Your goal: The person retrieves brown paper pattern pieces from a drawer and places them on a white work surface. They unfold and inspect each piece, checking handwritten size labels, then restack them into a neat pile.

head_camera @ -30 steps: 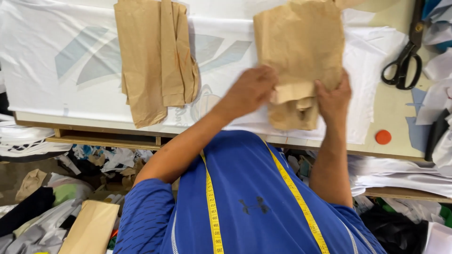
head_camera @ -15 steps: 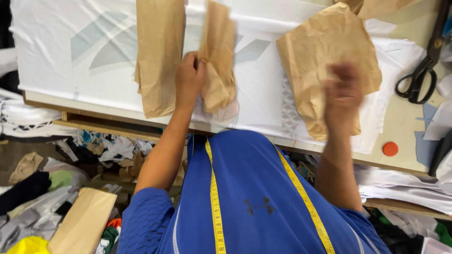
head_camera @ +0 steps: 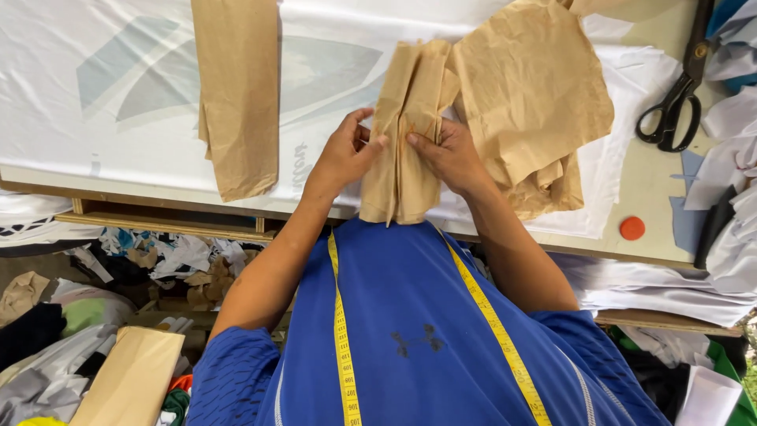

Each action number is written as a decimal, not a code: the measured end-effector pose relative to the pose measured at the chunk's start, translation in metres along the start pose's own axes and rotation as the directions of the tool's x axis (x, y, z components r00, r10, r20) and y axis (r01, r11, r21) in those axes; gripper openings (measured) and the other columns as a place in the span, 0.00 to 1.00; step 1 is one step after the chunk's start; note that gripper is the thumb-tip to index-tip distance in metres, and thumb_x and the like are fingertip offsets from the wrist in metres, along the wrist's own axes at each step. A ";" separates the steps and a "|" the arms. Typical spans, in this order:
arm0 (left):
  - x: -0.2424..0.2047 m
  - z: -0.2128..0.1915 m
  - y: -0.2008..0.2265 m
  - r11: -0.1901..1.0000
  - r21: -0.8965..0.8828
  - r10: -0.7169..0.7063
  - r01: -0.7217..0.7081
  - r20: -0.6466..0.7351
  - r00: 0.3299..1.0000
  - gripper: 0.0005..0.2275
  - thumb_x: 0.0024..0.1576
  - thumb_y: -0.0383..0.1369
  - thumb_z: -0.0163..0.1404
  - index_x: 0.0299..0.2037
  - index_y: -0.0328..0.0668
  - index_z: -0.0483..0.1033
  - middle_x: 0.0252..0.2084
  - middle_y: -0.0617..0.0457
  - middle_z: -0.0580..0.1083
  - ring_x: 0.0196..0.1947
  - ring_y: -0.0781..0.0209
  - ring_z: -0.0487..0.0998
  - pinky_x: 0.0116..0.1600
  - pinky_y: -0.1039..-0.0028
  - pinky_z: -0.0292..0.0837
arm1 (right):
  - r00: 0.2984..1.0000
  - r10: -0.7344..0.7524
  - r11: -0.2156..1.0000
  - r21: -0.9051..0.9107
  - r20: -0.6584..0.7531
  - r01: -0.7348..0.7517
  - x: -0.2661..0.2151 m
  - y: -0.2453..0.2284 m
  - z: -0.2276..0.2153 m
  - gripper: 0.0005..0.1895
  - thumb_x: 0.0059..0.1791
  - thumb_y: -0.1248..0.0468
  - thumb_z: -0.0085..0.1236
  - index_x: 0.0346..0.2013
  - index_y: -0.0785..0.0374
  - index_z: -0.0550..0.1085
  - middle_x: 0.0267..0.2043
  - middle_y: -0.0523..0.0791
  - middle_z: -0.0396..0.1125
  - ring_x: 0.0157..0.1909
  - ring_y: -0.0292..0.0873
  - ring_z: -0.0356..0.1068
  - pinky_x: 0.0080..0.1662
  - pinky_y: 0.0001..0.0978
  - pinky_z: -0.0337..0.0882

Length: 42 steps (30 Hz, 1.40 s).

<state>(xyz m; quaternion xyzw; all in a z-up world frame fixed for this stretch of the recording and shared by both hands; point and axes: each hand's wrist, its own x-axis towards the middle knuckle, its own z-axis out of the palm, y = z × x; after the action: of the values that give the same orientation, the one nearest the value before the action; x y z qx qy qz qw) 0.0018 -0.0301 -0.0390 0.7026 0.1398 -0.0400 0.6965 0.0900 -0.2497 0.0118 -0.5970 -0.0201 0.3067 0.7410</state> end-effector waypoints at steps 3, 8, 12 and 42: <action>0.006 -0.013 0.004 0.984 0.175 0.075 -0.043 -0.178 0.981 0.13 0.64 0.27 0.47 0.58 0.38 0.76 0.34 0.46 0.77 0.34 0.55 0.78 0.41 0.67 0.76 | 0.999 -0.034 0.998 -0.062 -0.020 0.033 0.009 0.009 -0.026 0.09 0.51 0.68 0.70 0.44 0.67 0.81 0.34 0.50 0.77 0.35 0.39 0.79 0.38 0.31 0.80; -0.011 -0.012 0.061 0.795 0.598 0.322 -0.102 -0.275 0.906 0.14 0.66 0.31 0.53 0.60 0.34 0.73 0.49 0.37 0.77 0.47 0.41 0.81 0.48 0.58 0.79 | 0.995 -0.081 0.982 -0.175 -0.065 0.069 0.009 0.013 -0.038 0.15 0.53 0.68 0.67 0.54 0.63 0.79 0.39 0.44 0.78 0.41 0.34 0.78 0.45 0.25 0.78; -0.014 0.023 0.044 0.675 0.732 0.298 -0.093 -0.155 0.942 0.25 0.64 0.56 0.54 0.59 0.46 0.75 0.46 0.51 0.77 0.47 0.50 0.80 0.50 0.59 0.76 | 0.996 -0.070 0.992 -0.107 -0.057 0.064 0.003 0.014 -0.023 0.14 0.52 0.71 0.66 0.53 0.66 0.77 0.39 0.46 0.77 0.40 0.38 0.78 0.45 0.29 0.80; 0.011 0.057 0.036 0.808 0.581 0.016 -0.095 0.140 0.990 0.22 0.61 0.53 0.52 0.47 0.40 0.76 0.38 0.36 0.80 0.41 0.33 0.83 0.44 0.50 0.79 | 0.975 -0.101 0.993 -0.073 -0.195 0.089 0.005 0.028 -0.052 0.08 0.55 0.62 0.67 0.44 0.64 0.79 0.35 0.47 0.77 0.36 0.38 0.79 0.39 0.32 0.82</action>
<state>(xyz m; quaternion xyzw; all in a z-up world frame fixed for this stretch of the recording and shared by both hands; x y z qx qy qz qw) 0.0297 -0.0851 -0.0083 0.8828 0.0550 -0.1056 0.4544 0.1028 -0.2900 -0.0303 -0.6465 0.0157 0.2089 0.7336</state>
